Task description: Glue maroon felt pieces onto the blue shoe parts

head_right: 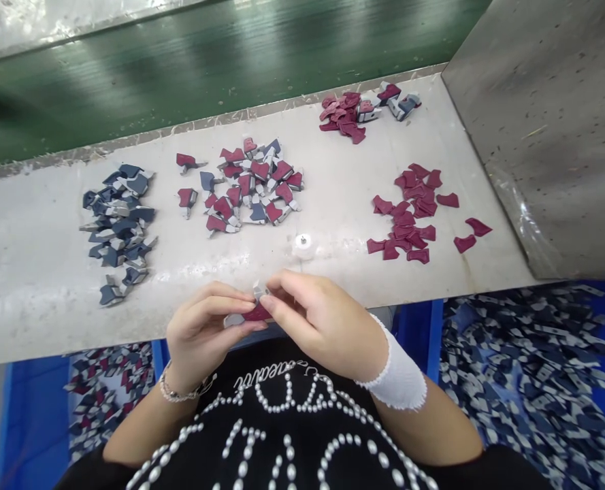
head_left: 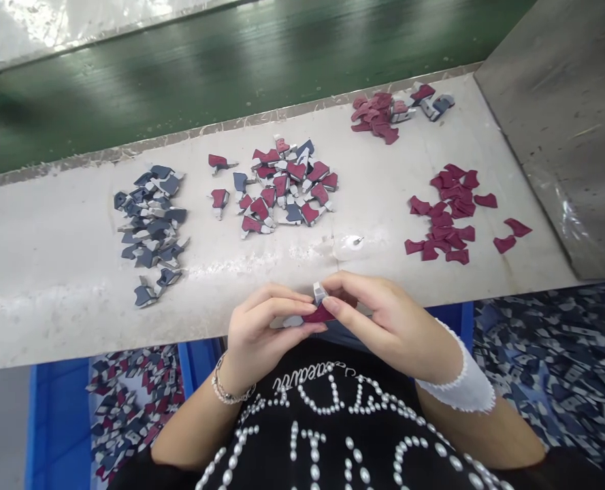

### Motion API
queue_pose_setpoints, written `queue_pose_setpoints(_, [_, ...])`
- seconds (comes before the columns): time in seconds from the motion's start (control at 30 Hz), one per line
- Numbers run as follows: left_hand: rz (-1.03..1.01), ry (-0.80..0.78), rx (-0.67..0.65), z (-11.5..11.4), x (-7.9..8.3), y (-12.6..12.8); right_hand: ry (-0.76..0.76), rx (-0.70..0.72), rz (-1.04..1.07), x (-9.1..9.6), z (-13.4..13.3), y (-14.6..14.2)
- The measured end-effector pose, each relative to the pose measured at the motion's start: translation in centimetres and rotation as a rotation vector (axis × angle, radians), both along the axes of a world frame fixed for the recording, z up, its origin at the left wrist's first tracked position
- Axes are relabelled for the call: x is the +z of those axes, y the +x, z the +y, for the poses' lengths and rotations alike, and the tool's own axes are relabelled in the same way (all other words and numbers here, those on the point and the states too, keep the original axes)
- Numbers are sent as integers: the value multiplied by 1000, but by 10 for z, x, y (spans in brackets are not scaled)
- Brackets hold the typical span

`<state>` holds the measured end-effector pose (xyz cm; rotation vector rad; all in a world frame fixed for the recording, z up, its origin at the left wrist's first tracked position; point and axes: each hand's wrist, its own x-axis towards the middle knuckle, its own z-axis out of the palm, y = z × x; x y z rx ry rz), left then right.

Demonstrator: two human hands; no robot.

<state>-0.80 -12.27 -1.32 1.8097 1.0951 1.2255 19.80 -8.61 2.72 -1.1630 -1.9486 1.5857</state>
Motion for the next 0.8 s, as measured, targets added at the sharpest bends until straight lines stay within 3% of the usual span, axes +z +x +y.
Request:
queue_pose_setpoints(0.17, [-23, -11, -2, -2, -1, 2, 118, -11, -70, -2, -1, -6])
queue_pose_setpoints(0.4, [-123, -23, 23, -3, -6, 4, 71, 67, -51, 5, -3, -7])
queue_pose_setpoints(0.47, [-152, -76, 41, -5, -6, 4, 171, 69, -77, 4, -5, -9])
queue_pose_setpoints(0.63, [-82, -422, 40, -4, 2, 1, 518, 87, -200, -6, -10, -14])
queue_pose_setpoints(0.8, [59, -431, -1, -2, 9, 0, 706, 154, -271, -8, -12, -11])
